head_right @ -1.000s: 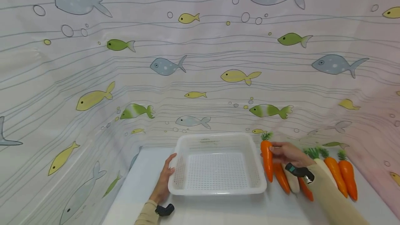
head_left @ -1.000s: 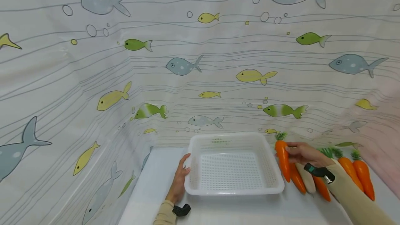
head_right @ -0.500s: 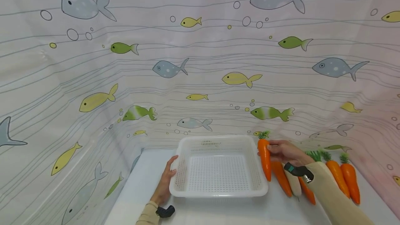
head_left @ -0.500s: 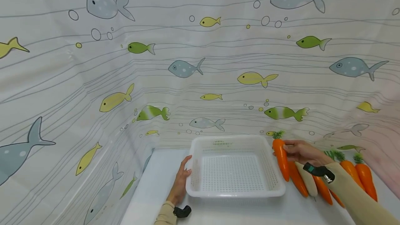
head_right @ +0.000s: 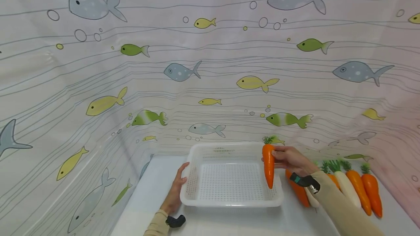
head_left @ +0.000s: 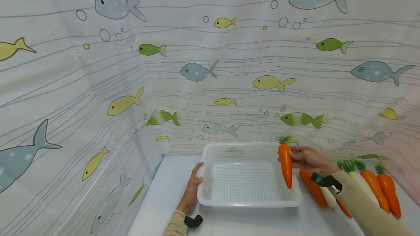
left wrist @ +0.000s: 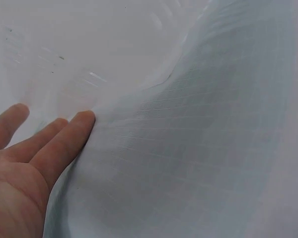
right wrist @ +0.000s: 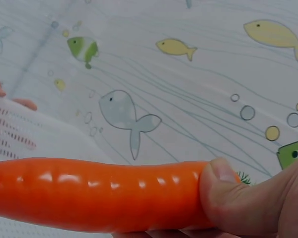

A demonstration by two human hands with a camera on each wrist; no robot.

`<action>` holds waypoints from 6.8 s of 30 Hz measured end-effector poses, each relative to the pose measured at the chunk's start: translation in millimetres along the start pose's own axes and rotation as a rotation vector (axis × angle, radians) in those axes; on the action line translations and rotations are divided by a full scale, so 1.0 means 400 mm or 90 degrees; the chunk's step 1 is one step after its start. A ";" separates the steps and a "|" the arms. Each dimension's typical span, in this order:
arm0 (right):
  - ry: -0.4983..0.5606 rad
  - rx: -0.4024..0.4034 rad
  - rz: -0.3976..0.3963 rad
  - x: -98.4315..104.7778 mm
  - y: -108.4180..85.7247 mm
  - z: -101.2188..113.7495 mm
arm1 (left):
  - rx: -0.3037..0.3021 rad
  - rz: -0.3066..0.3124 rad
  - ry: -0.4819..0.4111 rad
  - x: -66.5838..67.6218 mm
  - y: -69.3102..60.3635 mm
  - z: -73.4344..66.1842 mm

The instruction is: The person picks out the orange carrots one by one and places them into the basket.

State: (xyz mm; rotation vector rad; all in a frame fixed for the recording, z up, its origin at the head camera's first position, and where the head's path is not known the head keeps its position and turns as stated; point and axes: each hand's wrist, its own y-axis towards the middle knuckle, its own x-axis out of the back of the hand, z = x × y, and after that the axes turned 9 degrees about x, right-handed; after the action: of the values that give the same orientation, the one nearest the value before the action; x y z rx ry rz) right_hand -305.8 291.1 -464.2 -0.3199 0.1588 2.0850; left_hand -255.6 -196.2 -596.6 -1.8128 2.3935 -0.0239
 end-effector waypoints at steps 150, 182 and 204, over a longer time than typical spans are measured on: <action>-0.219 -0.089 -0.060 -0.419 0.408 -0.356 | 0.008 -0.069 0.098 -0.035 -0.010 -0.002; -0.508 -0.046 -0.005 -0.436 0.418 -0.354 | 0.016 -0.083 0.102 -0.038 -0.011 0.009; -0.610 -0.053 0.011 -0.436 0.402 -0.341 | 0.003 -0.088 0.103 -0.043 -0.018 0.014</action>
State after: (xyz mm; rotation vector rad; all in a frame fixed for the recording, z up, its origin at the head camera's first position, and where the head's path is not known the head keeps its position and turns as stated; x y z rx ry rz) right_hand -337.8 31.9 -546.8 0.6412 -0.4965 2.0458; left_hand -243.4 -181.5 -599.7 -2.0445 2.3624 -0.1978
